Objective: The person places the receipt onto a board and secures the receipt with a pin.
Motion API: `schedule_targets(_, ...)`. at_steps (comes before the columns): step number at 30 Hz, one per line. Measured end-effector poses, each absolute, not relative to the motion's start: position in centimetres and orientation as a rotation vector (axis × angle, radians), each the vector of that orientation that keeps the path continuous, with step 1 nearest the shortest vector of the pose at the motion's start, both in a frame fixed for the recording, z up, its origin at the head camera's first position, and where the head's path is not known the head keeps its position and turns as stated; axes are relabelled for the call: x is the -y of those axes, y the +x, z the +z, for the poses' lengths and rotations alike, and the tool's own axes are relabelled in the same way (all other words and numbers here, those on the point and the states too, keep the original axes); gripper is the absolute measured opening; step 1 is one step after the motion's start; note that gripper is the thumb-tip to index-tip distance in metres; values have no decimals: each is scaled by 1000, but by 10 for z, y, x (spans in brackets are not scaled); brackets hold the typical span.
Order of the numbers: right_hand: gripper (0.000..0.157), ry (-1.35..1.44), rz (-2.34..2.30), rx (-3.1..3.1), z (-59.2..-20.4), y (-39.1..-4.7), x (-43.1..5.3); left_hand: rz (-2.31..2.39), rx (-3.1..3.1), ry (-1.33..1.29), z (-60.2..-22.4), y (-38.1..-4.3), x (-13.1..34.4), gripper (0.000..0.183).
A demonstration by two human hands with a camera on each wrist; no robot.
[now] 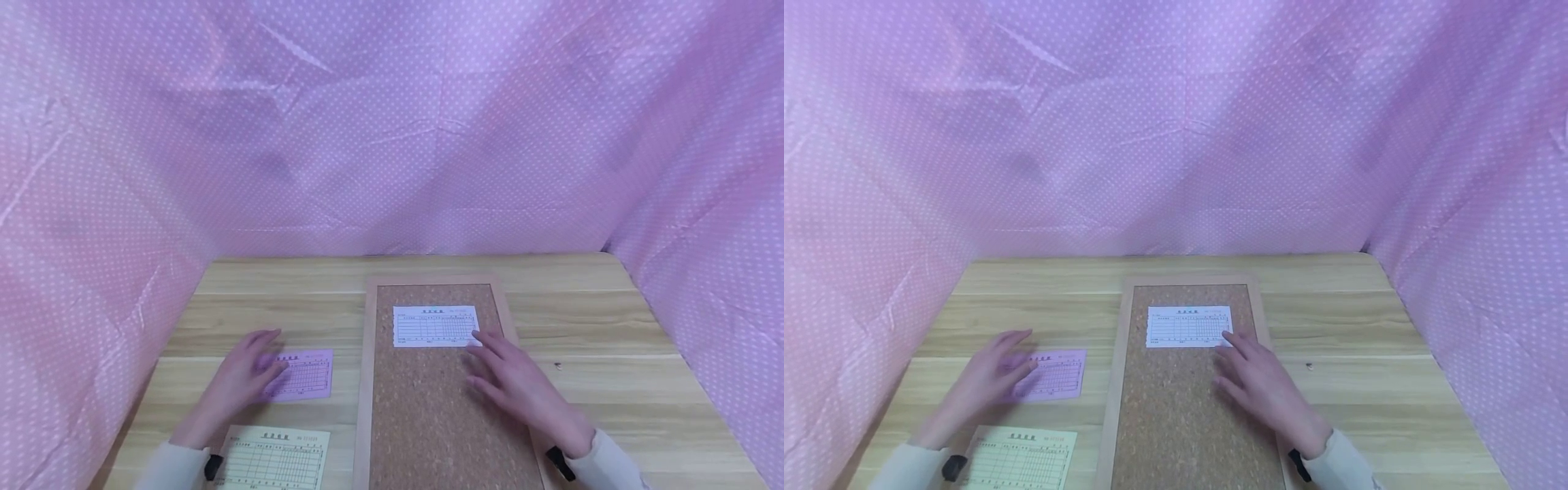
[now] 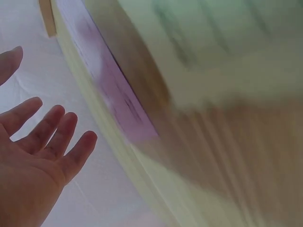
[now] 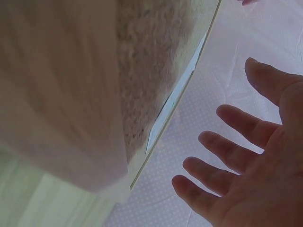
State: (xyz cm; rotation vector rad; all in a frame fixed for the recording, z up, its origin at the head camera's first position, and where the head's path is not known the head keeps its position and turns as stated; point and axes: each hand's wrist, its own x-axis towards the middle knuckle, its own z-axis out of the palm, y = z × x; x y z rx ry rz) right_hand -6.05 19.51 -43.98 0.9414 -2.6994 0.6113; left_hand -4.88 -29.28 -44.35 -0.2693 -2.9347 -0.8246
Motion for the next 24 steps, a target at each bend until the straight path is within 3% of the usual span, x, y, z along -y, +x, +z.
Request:
schedule_targets(16,49,916,624,2783,-440,-58,-190,-719,3090,-159,-453,-45,342,68)
schedule_targets(24,47,933,619,2763,-441,-60,-191,-724,3118,-157,-454,-48,348,50)
